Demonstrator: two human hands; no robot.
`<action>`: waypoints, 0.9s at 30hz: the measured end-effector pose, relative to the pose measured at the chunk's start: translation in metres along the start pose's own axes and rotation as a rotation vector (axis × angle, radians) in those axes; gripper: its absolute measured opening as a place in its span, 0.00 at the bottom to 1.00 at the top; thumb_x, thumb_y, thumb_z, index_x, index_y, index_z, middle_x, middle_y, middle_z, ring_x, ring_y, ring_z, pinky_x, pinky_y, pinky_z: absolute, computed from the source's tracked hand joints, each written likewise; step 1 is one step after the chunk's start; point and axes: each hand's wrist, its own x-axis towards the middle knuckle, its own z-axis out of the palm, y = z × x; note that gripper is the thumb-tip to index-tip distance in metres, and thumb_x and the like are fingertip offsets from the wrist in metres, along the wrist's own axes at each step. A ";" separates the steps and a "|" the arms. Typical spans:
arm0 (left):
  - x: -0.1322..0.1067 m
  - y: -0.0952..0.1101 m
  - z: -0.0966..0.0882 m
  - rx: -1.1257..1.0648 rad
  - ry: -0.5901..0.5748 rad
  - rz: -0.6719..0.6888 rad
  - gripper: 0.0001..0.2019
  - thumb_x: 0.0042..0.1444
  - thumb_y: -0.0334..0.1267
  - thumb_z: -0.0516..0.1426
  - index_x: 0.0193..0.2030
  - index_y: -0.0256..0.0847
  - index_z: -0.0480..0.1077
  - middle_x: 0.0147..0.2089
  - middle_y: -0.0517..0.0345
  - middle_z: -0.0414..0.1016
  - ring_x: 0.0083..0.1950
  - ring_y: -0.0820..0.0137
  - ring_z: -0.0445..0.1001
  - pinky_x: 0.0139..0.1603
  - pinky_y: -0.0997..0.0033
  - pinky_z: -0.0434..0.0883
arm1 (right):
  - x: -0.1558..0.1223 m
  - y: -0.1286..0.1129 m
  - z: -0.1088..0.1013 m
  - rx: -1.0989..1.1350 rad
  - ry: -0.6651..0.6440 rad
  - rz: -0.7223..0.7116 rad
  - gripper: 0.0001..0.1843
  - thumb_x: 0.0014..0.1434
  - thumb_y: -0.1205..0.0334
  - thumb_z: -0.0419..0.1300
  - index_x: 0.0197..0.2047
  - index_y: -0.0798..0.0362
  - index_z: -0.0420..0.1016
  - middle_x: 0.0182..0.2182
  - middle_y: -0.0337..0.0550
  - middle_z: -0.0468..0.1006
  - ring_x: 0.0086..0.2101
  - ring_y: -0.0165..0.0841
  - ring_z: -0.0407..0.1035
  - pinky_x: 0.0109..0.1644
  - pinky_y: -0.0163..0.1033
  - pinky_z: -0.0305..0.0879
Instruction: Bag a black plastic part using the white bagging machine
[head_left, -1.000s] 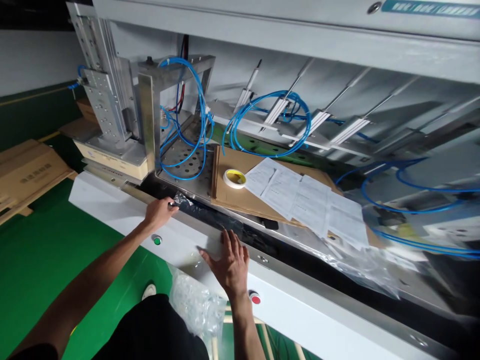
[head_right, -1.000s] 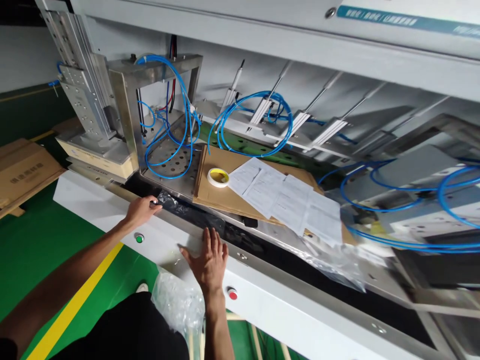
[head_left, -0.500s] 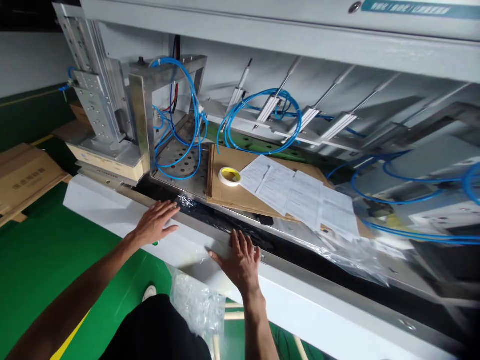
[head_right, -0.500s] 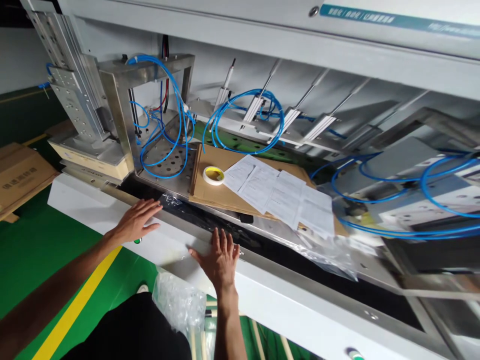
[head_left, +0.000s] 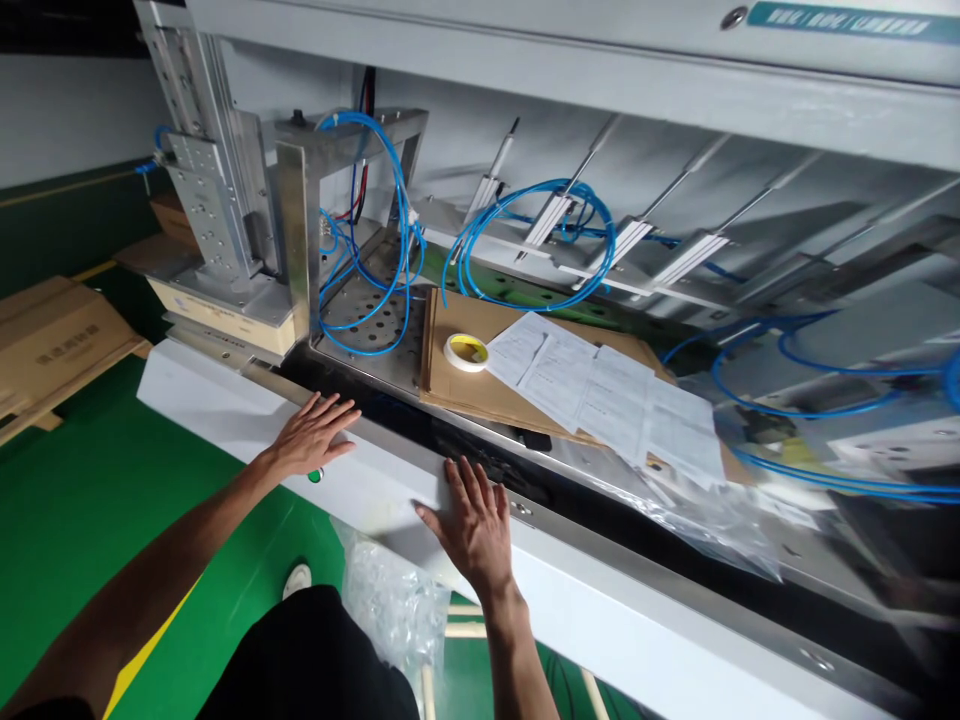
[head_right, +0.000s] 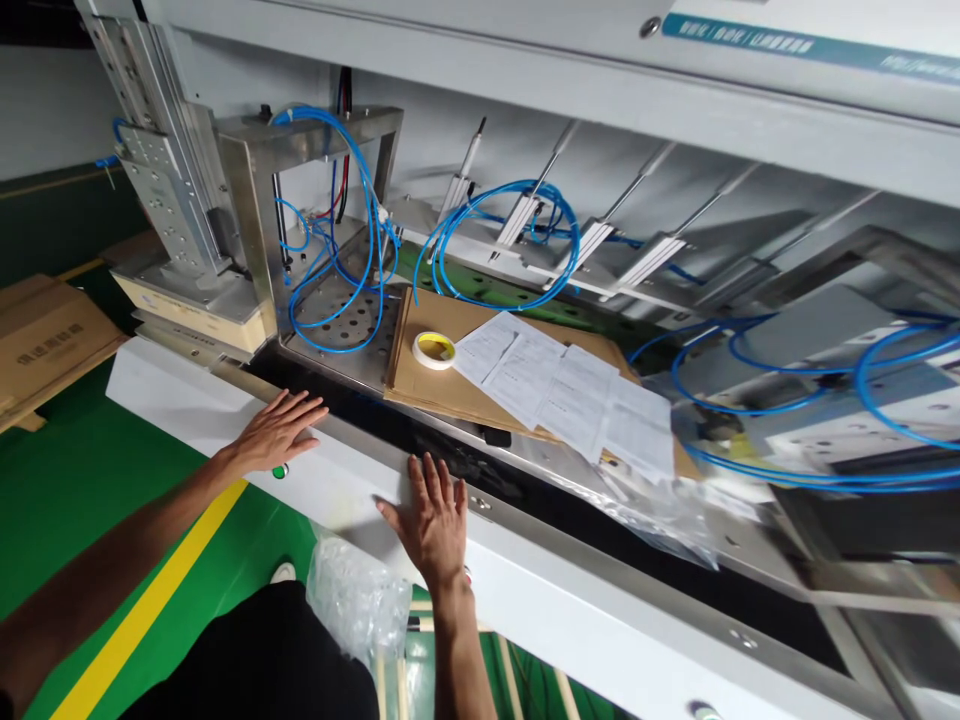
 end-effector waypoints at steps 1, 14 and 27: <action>0.000 -0.001 0.001 -0.004 -0.003 -0.001 0.29 0.74 0.52 0.53 0.76 0.45 0.64 0.78 0.50 0.63 0.80 0.50 0.58 0.82 0.37 0.50 | 0.000 0.002 0.001 -0.007 -0.002 -0.006 0.48 0.66 0.28 0.51 0.77 0.52 0.61 0.70 0.60 0.71 0.70 0.55 0.63 0.74 0.63 0.53; -0.007 -0.012 -0.005 -0.166 0.217 -0.095 0.27 0.76 0.52 0.47 0.75 0.45 0.64 0.78 0.47 0.64 0.79 0.57 0.62 0.80 0.46 0.59 | -0.002 0.014 -0.004 0.106 -0.025 -0.012 0.46 0.65 0.37 0.58 0.80 0.46 0.55 0.76 0.55 0.63 0.73 0.55 0.58 0.73 0.66 0.58; -0.062 0.124 -0.108 -0.744 0.537 0.001 0.22 0.75 0.41 0.53 0.74 0.51 0.61 0.55 0.52 0.80 0.57 0.64 0.78 0.60 0.62 0.75 | -0.101 -0.049 -0.013 0.393 0.519 0.801 0.21 0.69 0.40 0.54 0.45 0.49 0.75 0.31 0.49 0.76 0.30 0.43 0.72 0.31 0.47 0.70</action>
